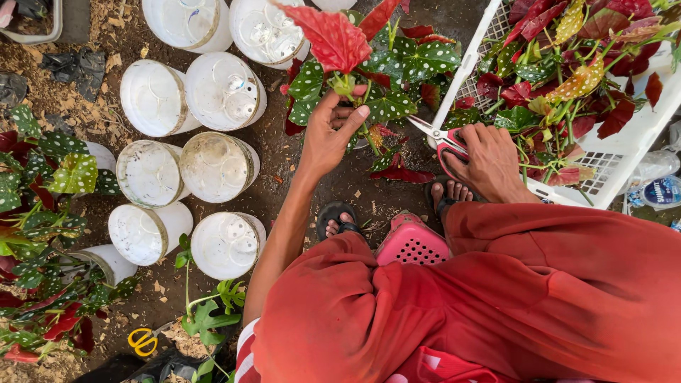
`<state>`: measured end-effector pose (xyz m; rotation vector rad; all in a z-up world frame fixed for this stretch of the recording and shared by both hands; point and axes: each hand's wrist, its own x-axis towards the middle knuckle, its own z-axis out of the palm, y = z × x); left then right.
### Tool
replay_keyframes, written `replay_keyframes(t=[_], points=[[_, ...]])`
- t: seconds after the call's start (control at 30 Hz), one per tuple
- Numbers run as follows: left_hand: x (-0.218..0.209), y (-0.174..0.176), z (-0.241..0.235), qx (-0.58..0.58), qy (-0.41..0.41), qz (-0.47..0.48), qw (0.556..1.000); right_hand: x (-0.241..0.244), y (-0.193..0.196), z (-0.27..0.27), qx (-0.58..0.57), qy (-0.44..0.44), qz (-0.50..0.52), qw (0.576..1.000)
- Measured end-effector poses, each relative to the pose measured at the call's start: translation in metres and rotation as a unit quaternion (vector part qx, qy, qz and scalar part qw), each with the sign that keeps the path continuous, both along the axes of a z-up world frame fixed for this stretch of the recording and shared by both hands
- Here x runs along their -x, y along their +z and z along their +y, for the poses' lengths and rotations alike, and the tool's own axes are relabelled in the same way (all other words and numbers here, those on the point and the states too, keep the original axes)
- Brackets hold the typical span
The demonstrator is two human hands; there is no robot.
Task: The person trims spotted-leaf plants using red-handled scissors, cutting stems and leaves, then places the cuttings into a white basket. The person also adjusts the plants in white plastic containers on the ground.
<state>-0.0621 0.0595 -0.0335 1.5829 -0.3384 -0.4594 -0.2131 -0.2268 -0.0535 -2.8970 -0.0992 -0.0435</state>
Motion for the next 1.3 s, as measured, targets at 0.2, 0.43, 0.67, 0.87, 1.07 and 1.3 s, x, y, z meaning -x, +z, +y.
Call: replay_keyframes(t=[0.2,0.43,0.67,0.87,1.07,1.3], points=[[0.005,-0.007,-0.004,0.011,0.001,0.014,1.000,0.005,-0.016,0.001,0.006,-0.038,0.026,0.999],[0.007,-0.015,-0.008,0.008,-0.020,0.020,1.000,0.011,-0.024,-0.002,0.002,-0.074,0.035,0.997],[0.008,-0.006,-0.009,-0.003,-0.010,0.015,1.000,0.010,0.000,-0.002,-0.017,-0.062,0.058,0.996],[0.004,0.019,-0.011,-0.025,-0.080,-0.044,0.996,-0.006,0.052,-0.010,-0.199,-0.043,-0.004,0.979],[-0.004,0.042,-0.043,-0.113,-0.096,-0.085,0.985,-0.064,0.083,-0.003,-0.533,-0.040,0.108,0.838],[-0.017,0.046,-0.032,-0.083,-0.006,-0.127,0.988,-0.076,0.107,-0.005,-0.571,-0.059,-0.070,0.816]])
